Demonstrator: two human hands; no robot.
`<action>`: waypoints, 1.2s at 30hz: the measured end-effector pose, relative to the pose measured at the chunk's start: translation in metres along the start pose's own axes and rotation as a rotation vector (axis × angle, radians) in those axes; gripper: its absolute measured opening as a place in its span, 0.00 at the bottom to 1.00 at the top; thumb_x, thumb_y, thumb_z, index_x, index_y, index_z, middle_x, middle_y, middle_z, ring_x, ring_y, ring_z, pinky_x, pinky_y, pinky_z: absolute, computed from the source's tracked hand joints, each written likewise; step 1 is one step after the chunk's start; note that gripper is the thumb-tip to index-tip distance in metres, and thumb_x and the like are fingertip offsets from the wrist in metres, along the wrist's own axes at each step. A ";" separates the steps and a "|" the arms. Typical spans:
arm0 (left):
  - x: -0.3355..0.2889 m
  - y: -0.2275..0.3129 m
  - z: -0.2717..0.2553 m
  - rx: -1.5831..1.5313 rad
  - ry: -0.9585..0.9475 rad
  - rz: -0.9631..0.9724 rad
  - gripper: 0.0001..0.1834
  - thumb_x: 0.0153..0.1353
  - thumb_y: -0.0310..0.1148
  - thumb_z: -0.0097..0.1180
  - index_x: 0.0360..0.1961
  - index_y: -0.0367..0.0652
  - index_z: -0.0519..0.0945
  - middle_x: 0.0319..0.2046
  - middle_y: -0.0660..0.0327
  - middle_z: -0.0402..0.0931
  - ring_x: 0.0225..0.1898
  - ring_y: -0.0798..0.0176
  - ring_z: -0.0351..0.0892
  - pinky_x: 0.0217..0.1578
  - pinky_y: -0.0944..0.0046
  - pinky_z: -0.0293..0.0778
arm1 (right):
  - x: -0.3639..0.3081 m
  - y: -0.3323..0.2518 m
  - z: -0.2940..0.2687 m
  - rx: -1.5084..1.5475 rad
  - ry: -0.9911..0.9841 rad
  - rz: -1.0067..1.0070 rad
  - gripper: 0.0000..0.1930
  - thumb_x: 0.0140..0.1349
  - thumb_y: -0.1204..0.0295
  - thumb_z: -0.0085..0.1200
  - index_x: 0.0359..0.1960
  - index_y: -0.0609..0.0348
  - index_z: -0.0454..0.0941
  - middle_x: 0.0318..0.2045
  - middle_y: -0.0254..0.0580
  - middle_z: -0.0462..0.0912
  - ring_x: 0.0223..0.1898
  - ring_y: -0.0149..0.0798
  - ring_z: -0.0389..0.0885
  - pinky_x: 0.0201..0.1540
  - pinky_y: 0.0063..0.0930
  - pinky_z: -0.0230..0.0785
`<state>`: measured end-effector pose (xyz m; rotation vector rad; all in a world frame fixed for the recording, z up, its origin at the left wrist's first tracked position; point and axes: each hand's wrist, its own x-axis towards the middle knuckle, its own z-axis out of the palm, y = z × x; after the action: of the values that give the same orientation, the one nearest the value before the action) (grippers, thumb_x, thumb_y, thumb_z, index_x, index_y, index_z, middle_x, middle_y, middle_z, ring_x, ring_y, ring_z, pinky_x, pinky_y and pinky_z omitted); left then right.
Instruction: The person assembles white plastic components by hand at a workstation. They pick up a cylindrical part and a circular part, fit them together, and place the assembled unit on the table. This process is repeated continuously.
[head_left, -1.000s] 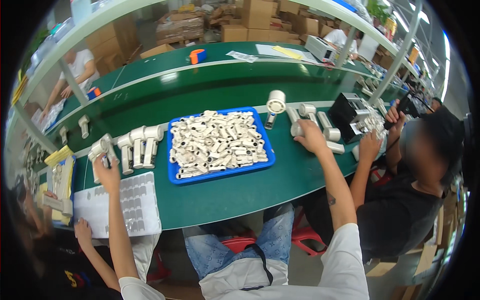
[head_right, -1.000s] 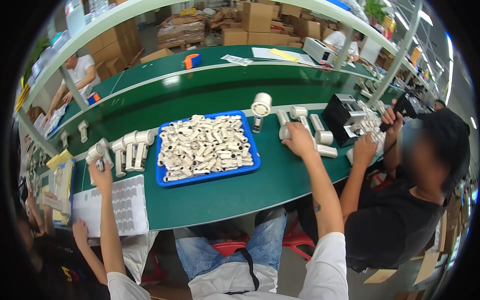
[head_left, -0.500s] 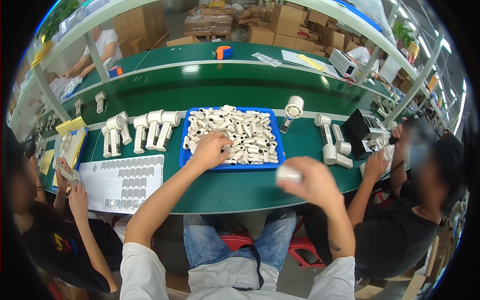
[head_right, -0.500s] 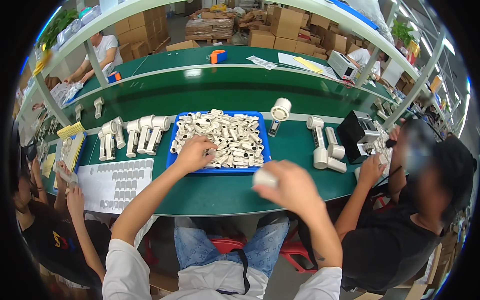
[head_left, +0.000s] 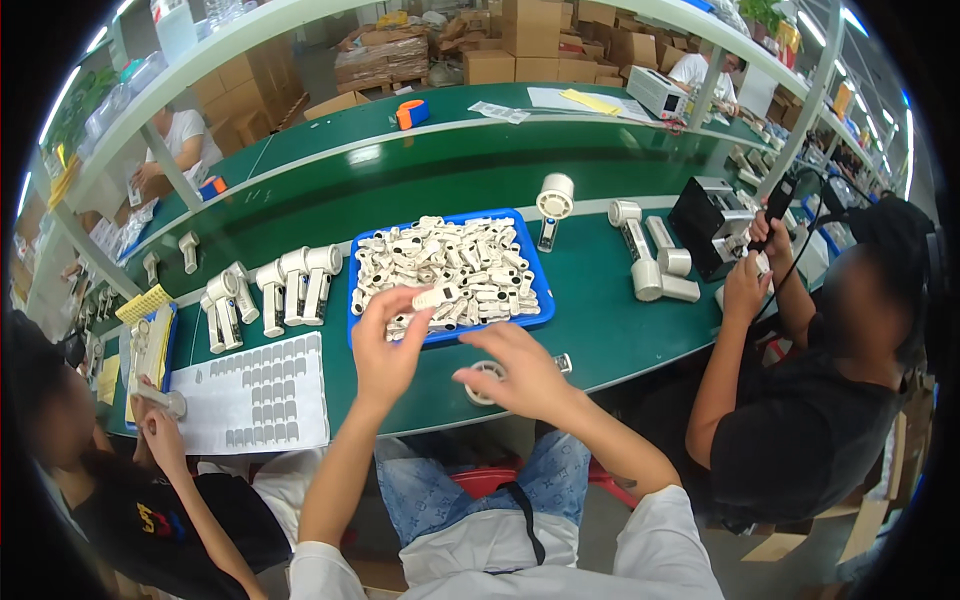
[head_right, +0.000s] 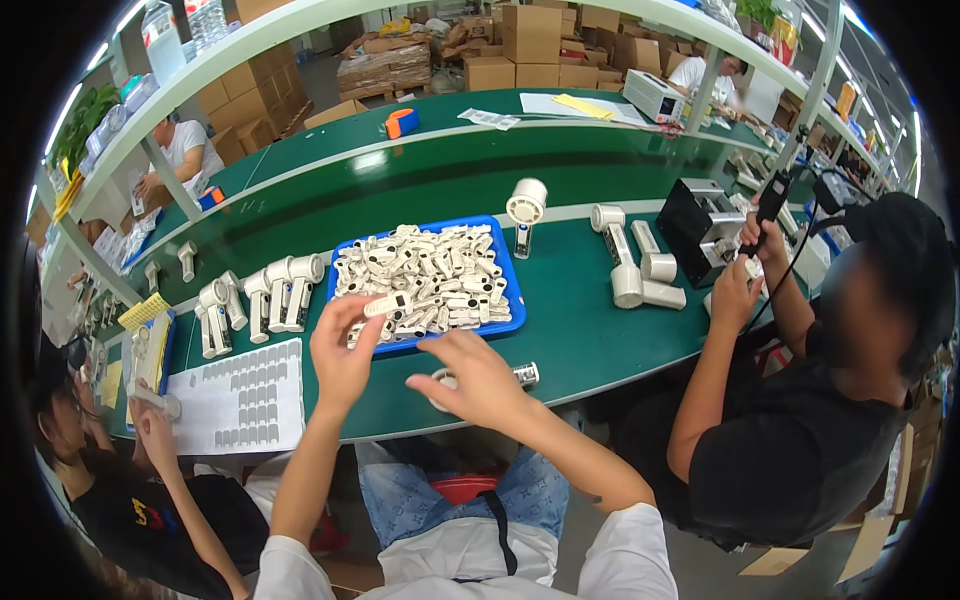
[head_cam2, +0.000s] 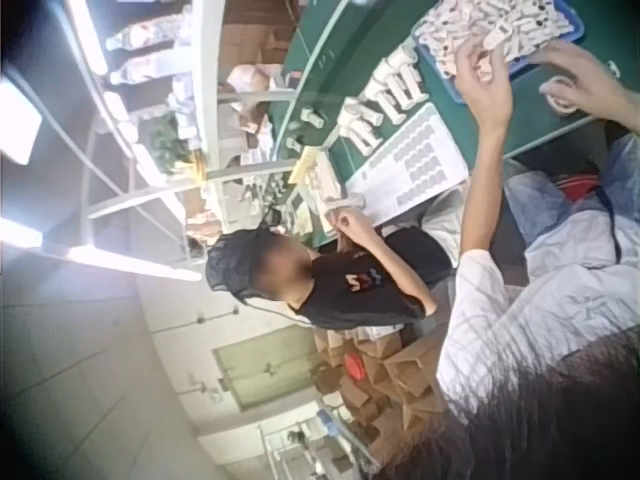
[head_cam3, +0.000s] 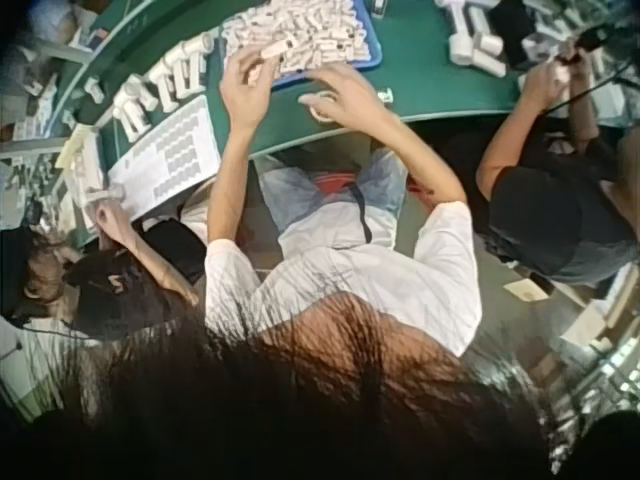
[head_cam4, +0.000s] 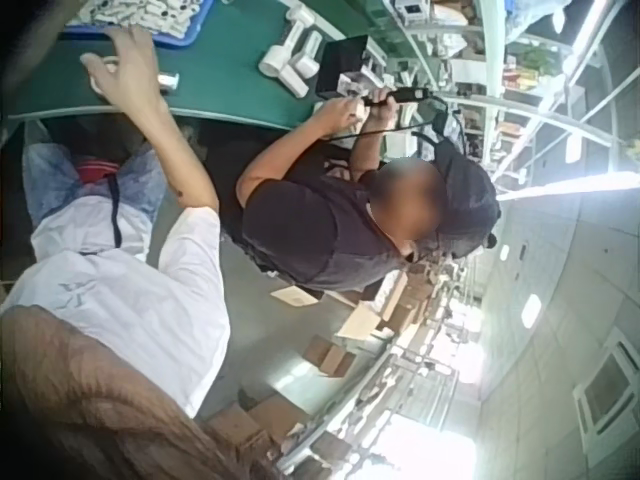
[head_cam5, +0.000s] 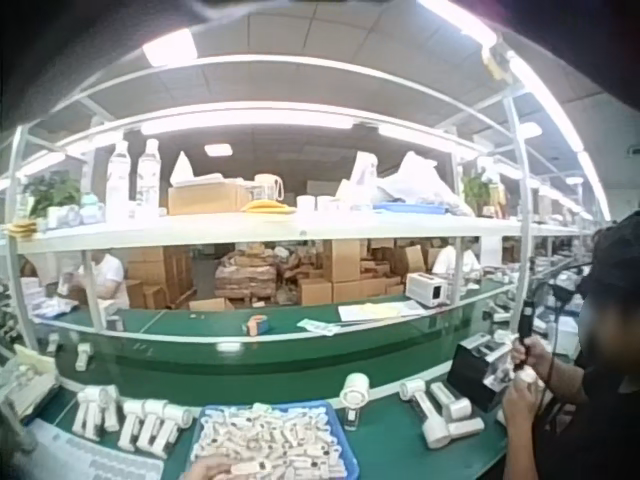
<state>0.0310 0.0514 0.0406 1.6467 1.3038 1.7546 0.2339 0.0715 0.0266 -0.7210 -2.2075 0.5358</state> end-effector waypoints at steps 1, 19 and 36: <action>-0.012 0.009 0.004 -0.113 0.022 -0.034 0.12 0.61 0.19 0.61 0.46 0.35 0.77 0.46 0.51 0.84 0.50 0.60 0.83 0.51 0.64 0.76 | -0.003 -0.005 -0.003 0.324 0.026 0.120 0.21 0.62 0.63 0.64 0.52 0.62 0.79 0.45 0.47 0.80 0.44 0.41 0.80 0.49 0.37 0.74; -0.050 -0.004 0.050 0.346 -0.532 0.036 0.30 0.43 0.31 0.75 0.51 0.43 0.79 0.50 0.55 0.77 0.53 0.48 0.75 0.54 0.52 0.72 | -0.037 0.009 -0.059 -0.027 0.045 0.190 0.15 0.62 0.75 0.61 0.51 0.65 0.81 0.45 0.47 0.80 0.42 0.43 0.83 0.43 0.32 0.76; -0.038 -0.044 0.056 0.358 -0.495 0.114 0.23 0.45 0.32 0.74 0.44 0.45 0.81 0.42 0.60 0.79 0.43 0.52 0.76 0.47 0.57 0.72 | -0.034 0.051 -0.033 -0.157 -0.059 0.090 0.12 0.55 0.80 0.61 0.42 0.61 0.83 0.36 0.41 0.80 0.40 0.47 0.78 0.44 0.39 0.73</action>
<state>0.0787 0.0620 -0.0244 2.2090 1.3463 1.0917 0.2951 0.0928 0.0011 -0.9012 -2.2996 0.4366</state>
